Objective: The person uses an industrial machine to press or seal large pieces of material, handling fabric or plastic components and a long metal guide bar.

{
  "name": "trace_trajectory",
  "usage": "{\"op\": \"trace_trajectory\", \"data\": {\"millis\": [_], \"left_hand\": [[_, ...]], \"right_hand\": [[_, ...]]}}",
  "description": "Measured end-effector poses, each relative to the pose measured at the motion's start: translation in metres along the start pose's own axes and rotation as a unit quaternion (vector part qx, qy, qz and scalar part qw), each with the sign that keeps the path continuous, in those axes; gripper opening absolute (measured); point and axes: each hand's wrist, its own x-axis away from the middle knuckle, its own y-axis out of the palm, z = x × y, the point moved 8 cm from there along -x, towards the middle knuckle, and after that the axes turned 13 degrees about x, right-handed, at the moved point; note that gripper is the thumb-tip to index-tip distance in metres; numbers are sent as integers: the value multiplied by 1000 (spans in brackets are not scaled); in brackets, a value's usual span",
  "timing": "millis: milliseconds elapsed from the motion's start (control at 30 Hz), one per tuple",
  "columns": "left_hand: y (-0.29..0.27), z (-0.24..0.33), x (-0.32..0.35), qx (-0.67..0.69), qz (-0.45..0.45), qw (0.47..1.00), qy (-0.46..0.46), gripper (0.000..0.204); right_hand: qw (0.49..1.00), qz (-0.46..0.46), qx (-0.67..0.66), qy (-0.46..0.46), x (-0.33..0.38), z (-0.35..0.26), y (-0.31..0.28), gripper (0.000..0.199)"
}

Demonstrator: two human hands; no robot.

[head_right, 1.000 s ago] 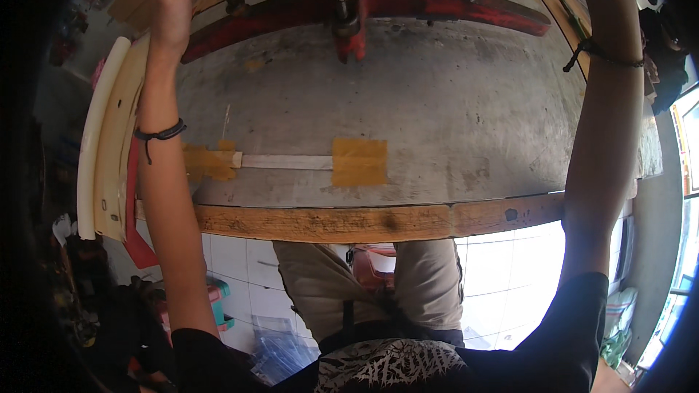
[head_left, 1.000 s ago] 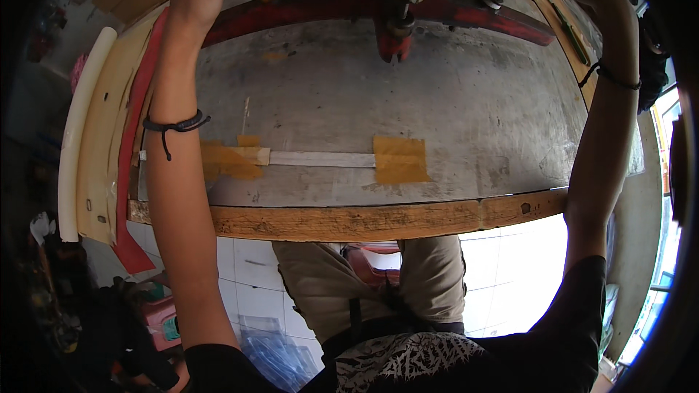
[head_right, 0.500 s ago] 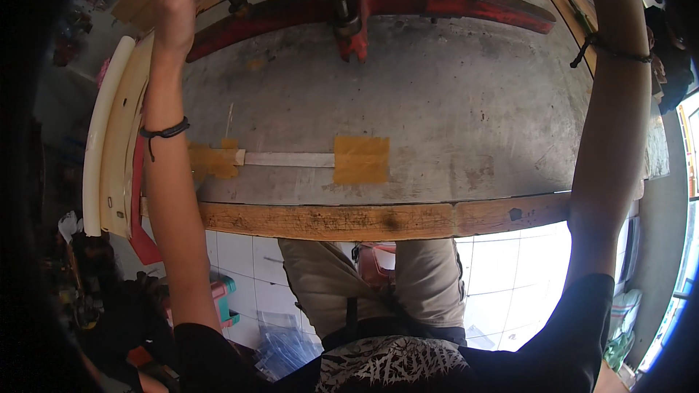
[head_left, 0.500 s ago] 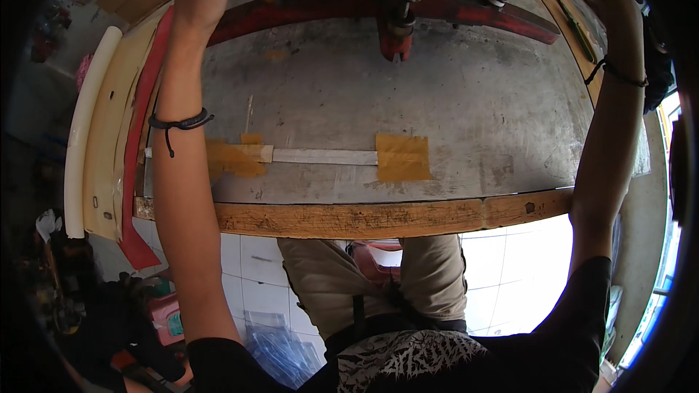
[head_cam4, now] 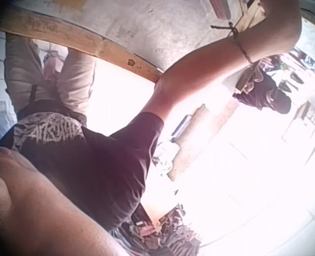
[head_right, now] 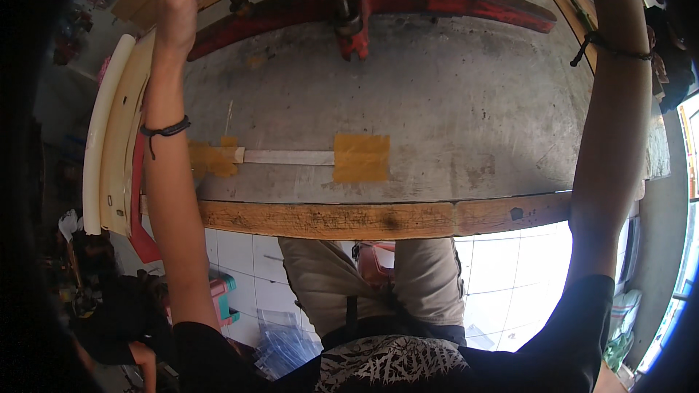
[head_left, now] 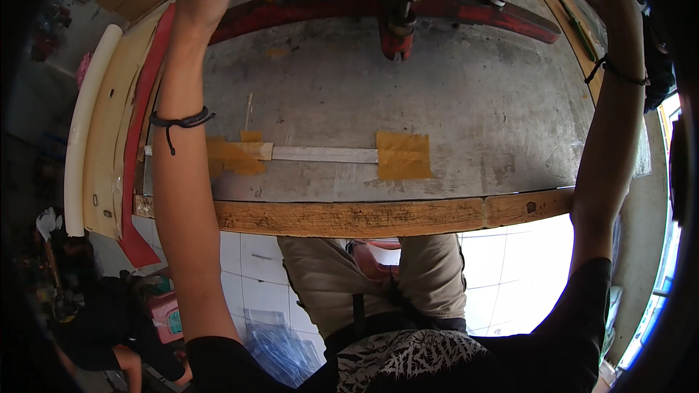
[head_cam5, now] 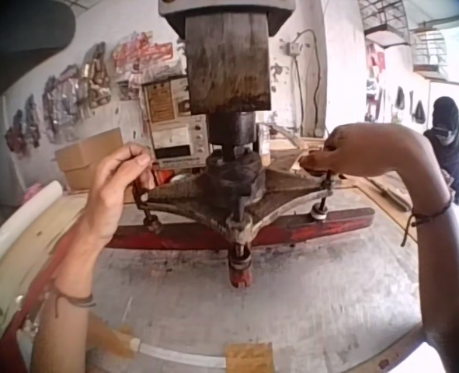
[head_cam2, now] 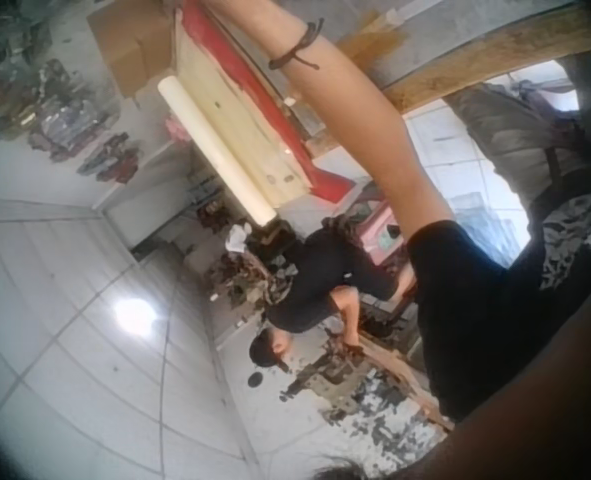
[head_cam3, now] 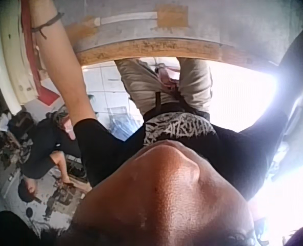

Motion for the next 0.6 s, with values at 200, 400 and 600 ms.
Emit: {"op": "trace_trajectory", "data": {"millis": [200, 400, 600], "left_hand": [[0, 0, 1, -10, -9, 1000, -16, 26], [0, -4, -1, 9, 2, 1000, 5, 24], [-5, -10, 1, 18, 22, 999, -24, 25]], "right_hand": [[1000, 1, 5, 9, 0, -1, 2, 71], [999, 9, 28, 13, -2, 5, 1, 73], [1000, -25, 1, 0, 0, -3, 5, 76]]}}
